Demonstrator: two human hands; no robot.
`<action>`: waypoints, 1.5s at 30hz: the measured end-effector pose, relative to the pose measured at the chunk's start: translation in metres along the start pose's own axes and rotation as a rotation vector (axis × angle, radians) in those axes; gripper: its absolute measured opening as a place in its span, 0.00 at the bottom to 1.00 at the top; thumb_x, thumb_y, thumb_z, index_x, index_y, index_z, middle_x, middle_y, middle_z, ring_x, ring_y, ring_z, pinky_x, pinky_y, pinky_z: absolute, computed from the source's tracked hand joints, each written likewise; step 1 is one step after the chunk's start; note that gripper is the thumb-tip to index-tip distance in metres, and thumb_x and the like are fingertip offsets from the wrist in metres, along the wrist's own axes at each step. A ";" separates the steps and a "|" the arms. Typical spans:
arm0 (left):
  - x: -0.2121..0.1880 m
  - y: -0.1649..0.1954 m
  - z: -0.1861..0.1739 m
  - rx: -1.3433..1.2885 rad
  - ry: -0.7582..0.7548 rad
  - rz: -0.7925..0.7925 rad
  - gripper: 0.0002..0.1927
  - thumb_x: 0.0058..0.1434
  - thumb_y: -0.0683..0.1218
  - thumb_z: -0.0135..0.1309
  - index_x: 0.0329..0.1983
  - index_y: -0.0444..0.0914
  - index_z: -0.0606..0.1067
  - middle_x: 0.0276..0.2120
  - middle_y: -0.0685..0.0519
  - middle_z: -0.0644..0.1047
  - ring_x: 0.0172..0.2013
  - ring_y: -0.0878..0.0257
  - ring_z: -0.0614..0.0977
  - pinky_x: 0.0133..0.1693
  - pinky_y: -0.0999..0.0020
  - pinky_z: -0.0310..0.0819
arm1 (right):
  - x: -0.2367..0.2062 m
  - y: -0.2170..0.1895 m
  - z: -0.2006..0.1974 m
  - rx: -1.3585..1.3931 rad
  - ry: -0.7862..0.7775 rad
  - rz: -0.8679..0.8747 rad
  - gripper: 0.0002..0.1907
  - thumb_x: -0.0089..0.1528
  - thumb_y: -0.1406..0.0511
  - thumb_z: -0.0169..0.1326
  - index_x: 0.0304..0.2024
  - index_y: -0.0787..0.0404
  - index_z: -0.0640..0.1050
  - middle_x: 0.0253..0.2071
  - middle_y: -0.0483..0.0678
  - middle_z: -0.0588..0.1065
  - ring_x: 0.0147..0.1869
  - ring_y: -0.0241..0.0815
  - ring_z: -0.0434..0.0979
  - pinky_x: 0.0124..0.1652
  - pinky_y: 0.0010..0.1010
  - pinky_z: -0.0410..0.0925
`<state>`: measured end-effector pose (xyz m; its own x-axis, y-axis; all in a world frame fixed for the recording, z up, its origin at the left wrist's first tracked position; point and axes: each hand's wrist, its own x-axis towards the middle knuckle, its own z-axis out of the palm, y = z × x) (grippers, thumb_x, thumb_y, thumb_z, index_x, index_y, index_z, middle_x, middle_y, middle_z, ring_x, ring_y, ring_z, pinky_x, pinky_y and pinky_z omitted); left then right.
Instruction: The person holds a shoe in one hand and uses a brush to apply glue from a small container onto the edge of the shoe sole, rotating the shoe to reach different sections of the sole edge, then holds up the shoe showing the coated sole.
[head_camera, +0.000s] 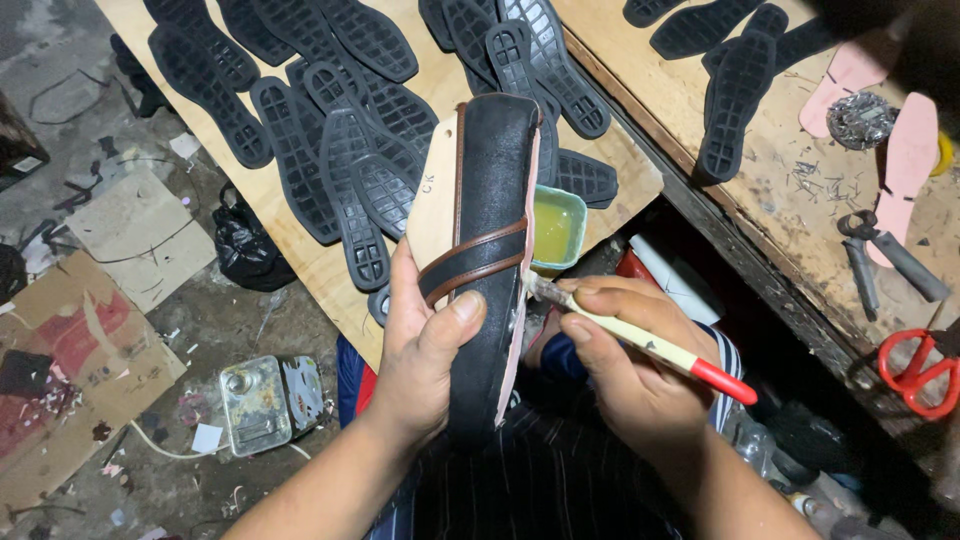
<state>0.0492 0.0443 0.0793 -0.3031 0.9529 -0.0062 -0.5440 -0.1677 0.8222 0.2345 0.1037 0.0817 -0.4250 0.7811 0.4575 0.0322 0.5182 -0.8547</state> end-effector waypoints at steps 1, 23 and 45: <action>-0.001 0.000 0.001 0.000 -0.006 0.005 0.40 0.63 0.50 0.55 0.74 0.35 0.53 0.61 0.45 0.71 0.59 0.59 0.75 0.61 0.60 0.71 | 0.001 0.001 0.001 0.014 0.005 0.002 0.10 0.66 0.74 0.59 0.51 0.67 0.76 0.52 0.56 0.79 0.56 0.45 0.82 0.57 0.31 0.74; 0.001 -0.002 0.001 0.076 0.028 0.038 0.38 0.64 0.50 0.56 0.72 0.35 0.54 0.59 0.45 0.72 0.59 0.59 0.74 0.62 0.60 0.69 | -0.003 -0.001 0.004 -0.145 -0.015 -0.091 0.10 0.64 0.71 0.61 0.48 0.66 0.76 0.48 0.55 0.80 0.53 0.47 0.84 0.55 0.33 0.76; 0.001 -0.002 0.004 0.017 0.056 -0.016 0.38 0.63 0.48 0.54 0.73 0.36 0.52 0.58 0.44 0.71 0.56 0.59 0.75 0.58 0.60 0.72 | -0.003 0.009 0.006 0.078 -0.011 0.039 0.10 0.66 0.74 0.57 0.50 0.67 0.76 0.52 0.57 0.78 0.57 0.46 0.81 0.58 0.33 0.74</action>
<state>0.0536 0.0465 0.0798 -0.3379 0.9398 -0.0506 -0.5362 -0.1480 0.8310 0.2311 0.1038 0.0711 -0.4348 0.7962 0.4208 -0.0209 0.4582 -0.8886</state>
